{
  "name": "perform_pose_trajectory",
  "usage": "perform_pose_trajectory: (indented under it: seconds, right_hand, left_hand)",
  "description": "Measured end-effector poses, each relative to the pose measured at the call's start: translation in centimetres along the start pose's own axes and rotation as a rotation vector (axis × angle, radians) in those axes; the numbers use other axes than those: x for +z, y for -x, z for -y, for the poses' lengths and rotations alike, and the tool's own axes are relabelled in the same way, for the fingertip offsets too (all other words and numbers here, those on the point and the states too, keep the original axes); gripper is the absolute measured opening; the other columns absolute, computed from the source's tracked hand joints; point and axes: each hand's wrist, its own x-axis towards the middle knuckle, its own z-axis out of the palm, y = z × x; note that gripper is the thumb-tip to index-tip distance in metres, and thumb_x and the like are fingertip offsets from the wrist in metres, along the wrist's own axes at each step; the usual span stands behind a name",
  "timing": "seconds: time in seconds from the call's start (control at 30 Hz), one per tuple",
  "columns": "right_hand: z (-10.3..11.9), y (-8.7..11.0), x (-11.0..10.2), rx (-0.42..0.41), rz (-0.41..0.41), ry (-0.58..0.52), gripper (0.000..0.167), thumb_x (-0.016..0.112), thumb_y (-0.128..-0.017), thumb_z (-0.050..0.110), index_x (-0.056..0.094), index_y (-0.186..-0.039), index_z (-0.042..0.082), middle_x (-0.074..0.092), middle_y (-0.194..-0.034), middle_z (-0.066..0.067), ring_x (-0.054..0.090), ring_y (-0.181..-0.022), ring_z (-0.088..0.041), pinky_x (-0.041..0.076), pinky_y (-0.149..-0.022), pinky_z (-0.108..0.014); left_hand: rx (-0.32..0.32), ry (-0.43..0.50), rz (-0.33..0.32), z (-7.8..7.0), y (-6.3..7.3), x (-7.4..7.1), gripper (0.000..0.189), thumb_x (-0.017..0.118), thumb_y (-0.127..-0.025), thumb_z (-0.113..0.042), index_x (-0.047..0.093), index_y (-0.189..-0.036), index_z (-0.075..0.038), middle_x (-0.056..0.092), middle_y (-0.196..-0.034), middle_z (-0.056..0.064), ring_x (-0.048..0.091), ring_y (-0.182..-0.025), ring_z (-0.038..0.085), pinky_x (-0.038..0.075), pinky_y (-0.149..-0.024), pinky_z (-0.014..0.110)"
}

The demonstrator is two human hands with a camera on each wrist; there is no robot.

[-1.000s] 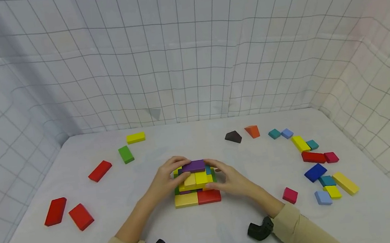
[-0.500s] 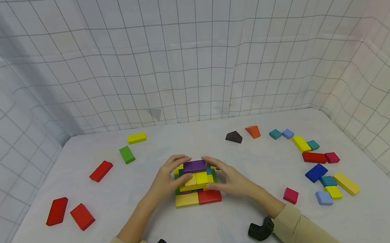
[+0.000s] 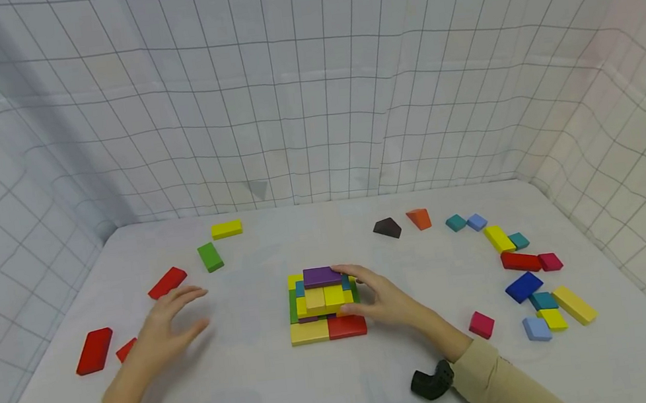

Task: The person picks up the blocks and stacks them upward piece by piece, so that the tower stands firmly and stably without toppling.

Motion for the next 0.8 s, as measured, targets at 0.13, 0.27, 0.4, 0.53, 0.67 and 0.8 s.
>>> perform_pose_trajectory:
  seconds: [0.13, 0.27, 0.4, 0.53, 0.67, 0.8]
  right_hand:
    - [0.0, 0.0, 0.0, 0.004, -0.001, 0.004, 0.064, 0.067, -0.084, 0.029, 0.036, -0.139, 0.023, 0.039, -0.141, 0.003, 0.038, -0.126, -0.016, 0.038, -0.100, -0.041]
    - [0.0, 0.0, 0.0, 0.006, -0.001, -0.004, 0.064, 0.067, -0.084, 0.029, 0.036, -0.139, 0.023, 0.038, -0.141, 0.003, 0.038, -0.125, -0.016, 0.038, -0.099, -0.041]
    - [-0.1, 0.1, 0.0, 0.008, -0.002, -0.001, 0.064, 0.067, -0.083, 0.028, 0.036, -0.139, 0.023, 0.038, -0.141, 0.003, 0.038, -0.125, -0.015, 0.038, -0.099, -0.041]
    - [-0.1, 0.1, 0.0, 0.008, -0.003, 0.002, 0.064, 0.067, -0.083, 0.029, 0.036, -0.139, 0.023, 0.039, -0.141, 0.003, 0.038, -0.125, -0.016, 0.038, -0.099, -0.041]
    - [-0.1, 0.1, 0.0, 0.007, -0.002, 0.003, 0.064, 0.067, -0.084, 0.029, 0.036, -0.139, 0.022, 0.039, -0.141, 0.002, 0.038, -0.125, -0.017, 0.038, -0.099, -0.042]
    - [0.0, 0.0, 0.0, 0.007, -0.001, 0.004, 0.064, 0.067, -0.083, 0.028, 0.036, -0.139, 0.022, 0.039, -0.141, 0.002, 0.038, -0.125, -0.017, 0.039, -0.099, -0.041]
  left_hand:
    - [-0.028, -0.008, 0.018, 2.8, 3.2, -3.1, 0.044, 0.062, -0.075, 0.007, 0.058, -0.116, -0.007, 0.051, -0.117, -0.002, 0.039, -0.109, 0.003, 0.036, -0.089, 0.013]
    - [-0.034, 0.056, 0.005, 5.1, 5.8, -4.7, 0.054, 0.052, -0.067, 0.019, 0.060, -0.113, -0.008, 0.047, -0.114, -0.026, 0.035, -0.101, -0.017, 0.031, -0.074, -0.001]
    - [-0.017, 0.047, 0.031, 6.1, 6.9, -5.1, 0.060, 0.054, -0.061, 0.022, 0.062, -0.111, -0.010, 0.044, -0.114, -0.032, 0.033, -0.105, -0.019, 0.031, -0.073, -0.001]
    - [0.000, 0.016, 0.008, 6.3, 7.0, -4.8, 0.056, 0.063, -0.062, 0.020, 0.064, -0.108, -0.011, 0.045, -0.111, -0.031, 0.032, -0.103, -0.020, 0.032, -0.074, -0.003]
    - [0.028, 0.054, -0.032, 6.2, 6.7, -4.3, 0.051, 0.071, -0.060, 0.018, 0.065, -0.104, -0.007, 0.050, -0.104, -0.026, 0.039, -0.097, -0.018, 0.031, -0.078, -0.003]
    - [-0.021, 0.077, -0.015, 5.6, 6.0, -3.8, 0.041, 0.076, -0.065, 0.006, 0.065, -0.103, -0.004, 0.054, -0.100, -0.020, 0.042, -0.092, -0.016, 0.035, -0.076, -0.002]
